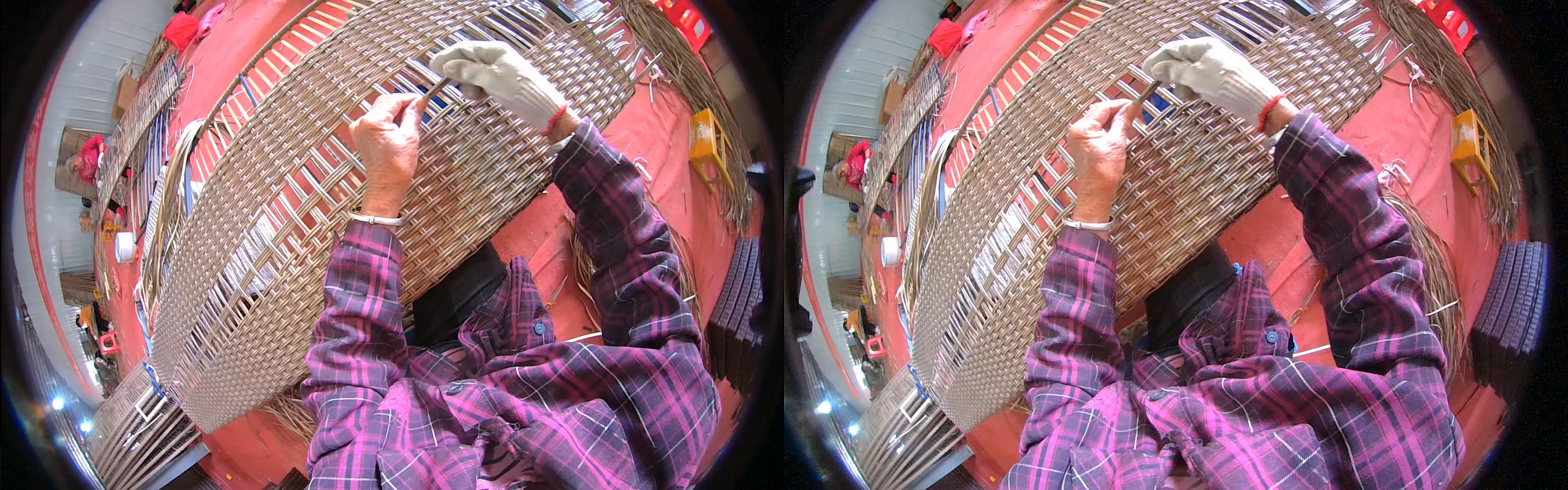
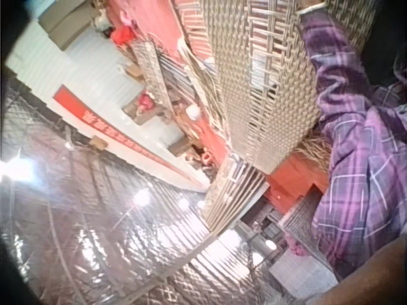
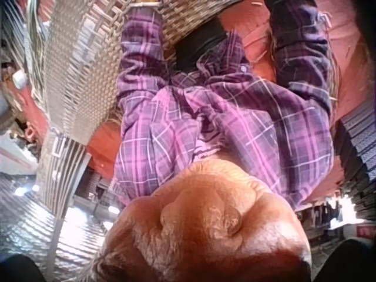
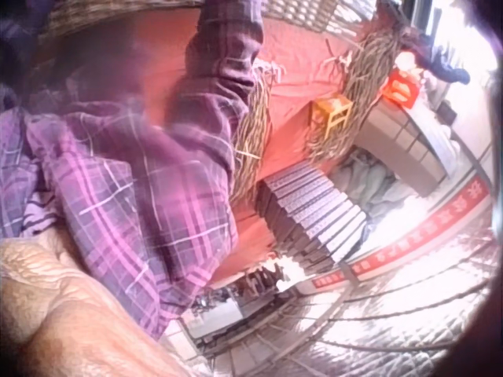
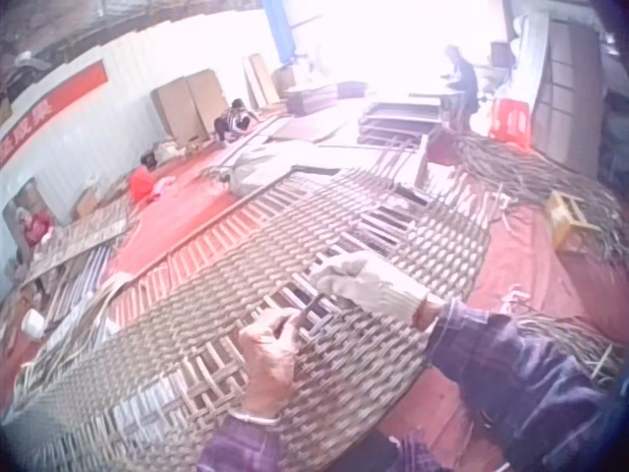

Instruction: The person weaves a large wicker basket by hand, interlacing thin strips through vertical ribs. They periodically rotate the basket and pull new strips into place to continue the weave pattern.

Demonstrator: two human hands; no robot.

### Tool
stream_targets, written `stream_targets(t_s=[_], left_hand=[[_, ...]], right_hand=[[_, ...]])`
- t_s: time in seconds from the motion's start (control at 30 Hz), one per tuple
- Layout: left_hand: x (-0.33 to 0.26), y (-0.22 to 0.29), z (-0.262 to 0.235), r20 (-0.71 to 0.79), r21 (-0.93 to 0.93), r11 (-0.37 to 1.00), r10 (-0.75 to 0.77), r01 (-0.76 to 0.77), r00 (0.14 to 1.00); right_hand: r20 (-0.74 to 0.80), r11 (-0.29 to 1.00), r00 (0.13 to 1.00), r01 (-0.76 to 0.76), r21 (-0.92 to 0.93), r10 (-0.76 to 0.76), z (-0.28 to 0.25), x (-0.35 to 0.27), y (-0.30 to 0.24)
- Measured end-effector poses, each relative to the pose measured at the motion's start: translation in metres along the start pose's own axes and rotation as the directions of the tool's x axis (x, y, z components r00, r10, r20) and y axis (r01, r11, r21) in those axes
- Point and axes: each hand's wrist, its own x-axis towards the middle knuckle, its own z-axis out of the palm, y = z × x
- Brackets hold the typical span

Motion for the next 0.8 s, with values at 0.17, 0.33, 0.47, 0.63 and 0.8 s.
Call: stream_targets(t_s=[0.17, 0.33, 0.47, 0.63, 0.8], left_hand=[[-0.019, -0.001, -0.010, -0.217, -0.141, 0.990, -0.043, 0.013, 0.975], [-0.025, 0.003, -0.016, -0.269, -0.116, 0.993, -0.032, 0.001, 0.963], [-0.026, 0.000, -0.026, -0.281, -0.033, 0.999, -0.040, 0.032, 0.959], [-0.023, -0.001, -0.029, -0.325, -0.140, 0.989, -0.088, 0.044, 0.942], [-0.018, -0.005, -0.035, -0.403, -0.032, 0.999, -0.038, 0.027, 0.914]], right_hand=[[0.123, 0.722, 0.982, 0.190, -0.666, -0.145, 0.037, 0.014, 0.014], [0.178, 0.526, 0.983, 0.177, -0.831, -0.051, 0.048, 0.028, 0.017], [0.062, 0.682, 0.990, 0.131, -0.720, -0.125, 0.058, 0.017, 0.022], [-0.106, 0.783, 0.950, 0.174, -0.597, -0.292, 0.068, 0.012, 0.034], [-0.061, 0.868, 0.988, 0.096, -0.487, -0.143, 0.066, 0.014, 0.033]])
